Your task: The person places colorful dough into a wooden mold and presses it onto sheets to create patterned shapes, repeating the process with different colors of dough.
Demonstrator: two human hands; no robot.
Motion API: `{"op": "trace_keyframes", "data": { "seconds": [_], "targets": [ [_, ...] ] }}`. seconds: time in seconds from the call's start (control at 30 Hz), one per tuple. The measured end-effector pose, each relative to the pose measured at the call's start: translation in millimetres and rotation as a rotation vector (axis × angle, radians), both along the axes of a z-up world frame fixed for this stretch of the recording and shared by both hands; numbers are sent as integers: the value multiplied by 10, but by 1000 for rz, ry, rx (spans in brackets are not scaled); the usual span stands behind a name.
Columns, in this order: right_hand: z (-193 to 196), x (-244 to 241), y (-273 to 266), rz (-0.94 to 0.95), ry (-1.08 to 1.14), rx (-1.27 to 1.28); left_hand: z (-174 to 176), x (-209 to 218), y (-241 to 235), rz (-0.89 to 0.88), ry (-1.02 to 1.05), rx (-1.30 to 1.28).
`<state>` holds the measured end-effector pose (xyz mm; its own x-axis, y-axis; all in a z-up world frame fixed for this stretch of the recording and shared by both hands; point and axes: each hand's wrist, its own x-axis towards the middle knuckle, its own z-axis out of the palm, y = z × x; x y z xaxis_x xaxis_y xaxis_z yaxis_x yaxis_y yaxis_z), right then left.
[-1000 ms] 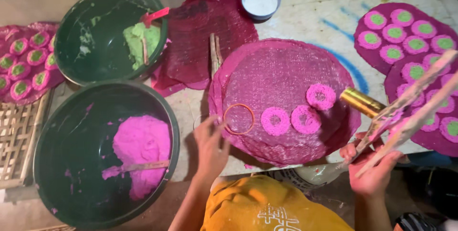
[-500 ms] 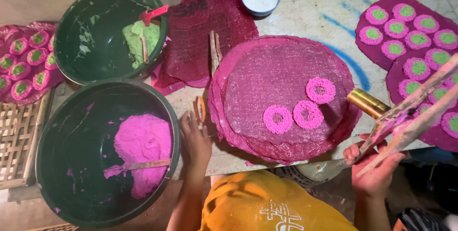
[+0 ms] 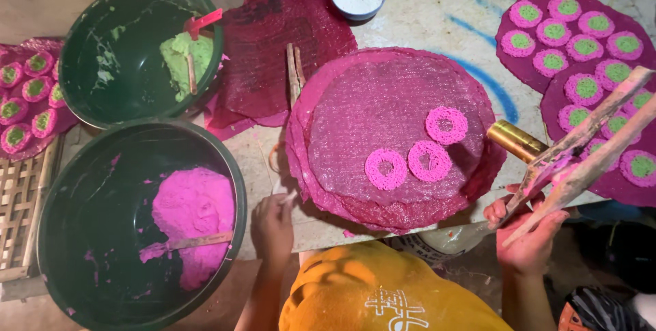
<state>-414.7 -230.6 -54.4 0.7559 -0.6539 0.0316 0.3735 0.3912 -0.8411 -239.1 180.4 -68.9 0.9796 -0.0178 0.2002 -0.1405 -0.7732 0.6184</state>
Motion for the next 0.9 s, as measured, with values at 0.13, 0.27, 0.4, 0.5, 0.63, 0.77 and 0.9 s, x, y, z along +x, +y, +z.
{"op": "trace_keyframes", "data": {
  "seconds": [0.13,0.27,0.4,0.5,0.63,0.77,0.9],
  "targets": [
    [-44,17,-52,28,0,32,-82,29,-138,204,142,-710],
    [-58,69,-69,59,2,20,192,105,-387,209,5,-706],
    [43,125,-16,74,39,-16,569,220,-666,-335,-321,-387],
    [74,146,18,122,29,-11,678,281,-787,-451,-195,-247],
    [148,194,48,175,59,-33,699,321,-824,-528,-171,-150],
    [341,311,90,337,169,-232,795,340,-779,-585,-185,-146],
    [662,724,44,630,384,-356,981,633,-856,-576,-227,-418]
  ]
}}
